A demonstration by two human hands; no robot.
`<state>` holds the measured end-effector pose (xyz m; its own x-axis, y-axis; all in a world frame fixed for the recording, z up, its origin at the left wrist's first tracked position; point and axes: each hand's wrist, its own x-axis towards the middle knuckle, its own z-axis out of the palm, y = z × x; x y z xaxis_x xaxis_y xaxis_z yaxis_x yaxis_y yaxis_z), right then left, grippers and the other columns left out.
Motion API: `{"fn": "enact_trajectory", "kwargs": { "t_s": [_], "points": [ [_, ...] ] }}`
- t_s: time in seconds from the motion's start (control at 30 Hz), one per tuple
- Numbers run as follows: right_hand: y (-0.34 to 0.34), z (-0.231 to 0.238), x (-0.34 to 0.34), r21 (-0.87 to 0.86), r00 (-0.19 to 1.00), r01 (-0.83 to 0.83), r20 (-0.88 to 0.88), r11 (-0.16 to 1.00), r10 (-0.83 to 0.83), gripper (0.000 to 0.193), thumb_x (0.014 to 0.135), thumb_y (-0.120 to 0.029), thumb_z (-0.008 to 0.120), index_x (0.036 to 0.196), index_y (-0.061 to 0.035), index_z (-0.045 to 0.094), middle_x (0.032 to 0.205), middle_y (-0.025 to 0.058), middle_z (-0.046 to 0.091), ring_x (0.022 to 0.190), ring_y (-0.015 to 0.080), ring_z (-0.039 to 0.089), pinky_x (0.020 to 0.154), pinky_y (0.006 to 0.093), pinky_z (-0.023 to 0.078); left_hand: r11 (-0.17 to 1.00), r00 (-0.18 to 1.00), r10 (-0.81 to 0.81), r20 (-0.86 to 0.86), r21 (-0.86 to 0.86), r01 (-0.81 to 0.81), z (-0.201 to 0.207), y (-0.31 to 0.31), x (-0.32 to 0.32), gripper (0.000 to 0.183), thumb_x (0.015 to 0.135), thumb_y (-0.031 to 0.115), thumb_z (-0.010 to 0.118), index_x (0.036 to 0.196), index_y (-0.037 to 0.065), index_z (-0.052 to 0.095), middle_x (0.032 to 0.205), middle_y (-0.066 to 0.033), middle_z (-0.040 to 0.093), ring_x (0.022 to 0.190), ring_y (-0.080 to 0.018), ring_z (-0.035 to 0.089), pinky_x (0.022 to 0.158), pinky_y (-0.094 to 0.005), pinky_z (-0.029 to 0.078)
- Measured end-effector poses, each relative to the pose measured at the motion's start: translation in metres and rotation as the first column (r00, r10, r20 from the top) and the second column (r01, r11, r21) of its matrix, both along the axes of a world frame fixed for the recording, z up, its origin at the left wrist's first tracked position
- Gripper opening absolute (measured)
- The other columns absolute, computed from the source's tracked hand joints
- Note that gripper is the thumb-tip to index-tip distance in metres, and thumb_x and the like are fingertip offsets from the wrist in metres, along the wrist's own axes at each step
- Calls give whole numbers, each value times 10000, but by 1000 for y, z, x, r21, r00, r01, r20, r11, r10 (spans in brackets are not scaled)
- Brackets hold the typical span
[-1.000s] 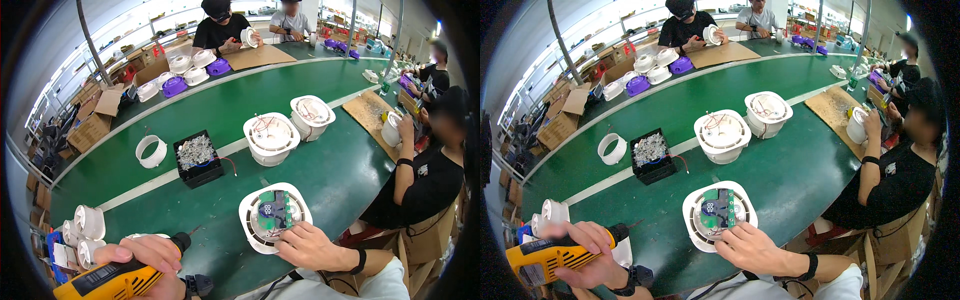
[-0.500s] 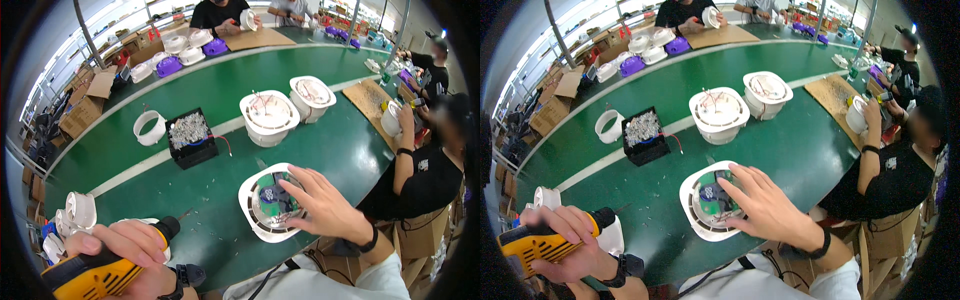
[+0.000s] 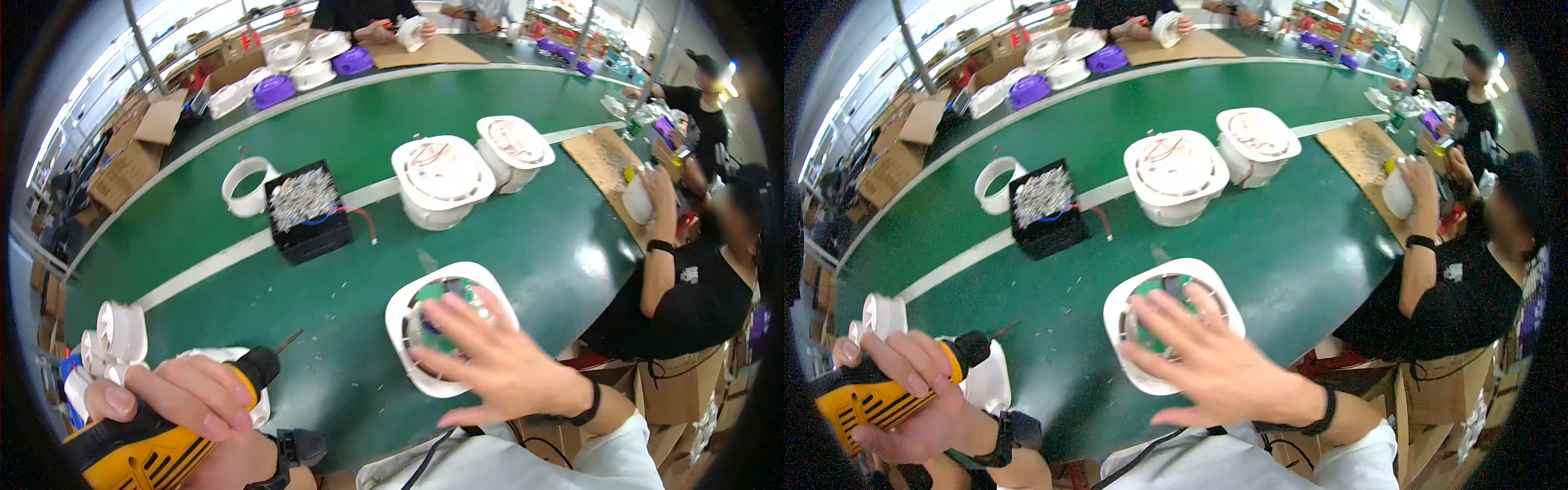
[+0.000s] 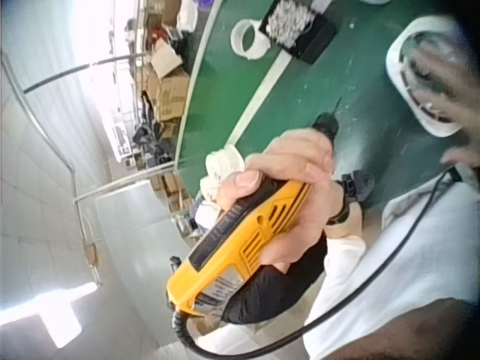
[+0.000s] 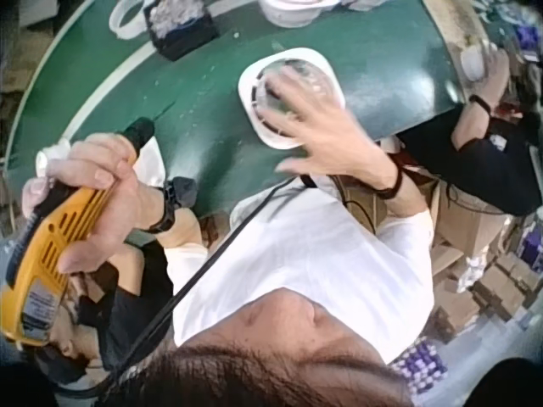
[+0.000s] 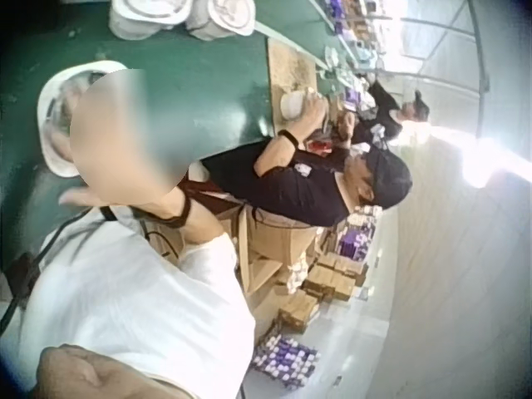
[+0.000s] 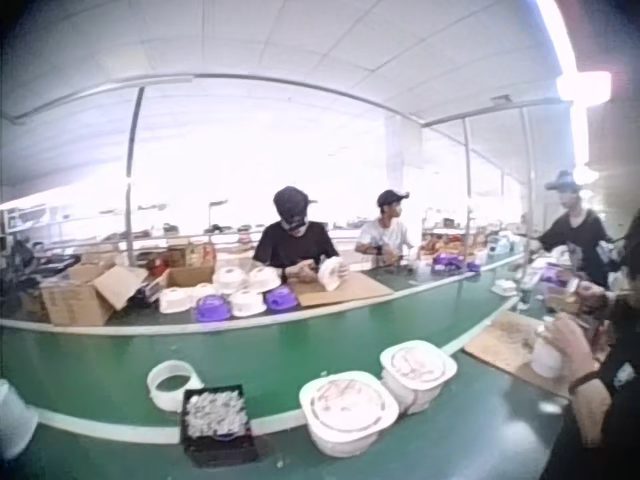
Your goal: The person uses a yellow power drill to secure screws into white fan housings on a green assembly table. They repeatedly pick up fan units, align them, and drive screws into the casing to fasten the components together. The person handles multiple fan units one by one, moving completed units aside and retrieving new ones from a stack.
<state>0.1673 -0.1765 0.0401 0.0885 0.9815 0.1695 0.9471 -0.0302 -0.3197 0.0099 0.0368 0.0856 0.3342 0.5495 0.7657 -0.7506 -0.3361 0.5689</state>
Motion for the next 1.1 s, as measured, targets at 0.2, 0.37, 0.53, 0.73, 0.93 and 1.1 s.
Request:
{"fn": "enact_trajectory", "kwargs": {
  "t_s": [0.2, 0.37, 0.53, 0.73, 0.93, 1.1],
  "points": [
    [25, -14, 7, -10, 993, 58, 104, 998, -57, 831, 658, -431, 712, 1338, -59, 412, 1377, 281, 331, 1283, 424, 319, 1039, 591, 222, 997, 997, 79, 26, 18, -79, 2, -4, 2, 577, 852, 541, 553, 1090, 42, 386, 619, -49, 451, 437, -132, 392, 442, -256, 352],
    [-10, 0, 31, -61, 959, 220, 197, 974, -204, 823, 568, -337, 763, 1282, -69, 452, 1272, 212, 412, 1218, 375, 390, 1000, 552, 289, 997, 995, 75, 67, -19, -74, 1, -4, 6, 558, 865, 545, 527, 1087, 56, 375, 609, -62, 467, 423, -144, 405, 432, -259, 359],
    [-49, -5, 81, 20, 856, 452, 270, 892, -440, 781, 560, -275, 742, 1260, -71, 462, 1263, 193, 412, 1226, 359, 396, 1055, 551, 243, 990, 987, 140, 73, 4, -141, 9, -2, -7, 575, 863, 552, 534, 1067, 44, 358, 599, -68, 454, 413, -154, 413, 388, -280, 378],
    [-94, -12, 149, 30, 614, 730, 412, 683, -673, 808, 634, -327, 735, 1315, -42, 408, 1400, 256, 308, 1341, 371, 267, 1120, 531, 114, 991, 983, 131, 128, 1, -132, 14, -1, -16, 563, 872, 544, 529, 1064, 44, 357, 613, -80, 470, 417, -165, 432, 393, -285, 388],
    [-14, 15, 68, 198, 868, 433, 172, 879, -466, 559, 667, -179, 764, 1155, -29, 536, 1336, 223, 423, 1240, 389, 399, 1067, 479, 284, 968, 965, 211, 153, 101, -228, 22, 7, -33, 542, 882, 524, 522, 1076, 47, 350, 583, -78, 473, 399, -173, 432, 379, -278, 394],
    [102, 4, -23, 178, 946, -309, -45, 934, 322, 417, 731, -153, 704, 1084, -3, 541, 1292, 208, 452, 1196, 353, 448, 1029, 466, 351, 969, 992, 102, 80, 218, -117, 18, 5, -91, 661, 880, 596, 468, 1234, 49, 358, 757, -129, 512, 561, -225, 491, 499, -331, 433]
  ]
}}
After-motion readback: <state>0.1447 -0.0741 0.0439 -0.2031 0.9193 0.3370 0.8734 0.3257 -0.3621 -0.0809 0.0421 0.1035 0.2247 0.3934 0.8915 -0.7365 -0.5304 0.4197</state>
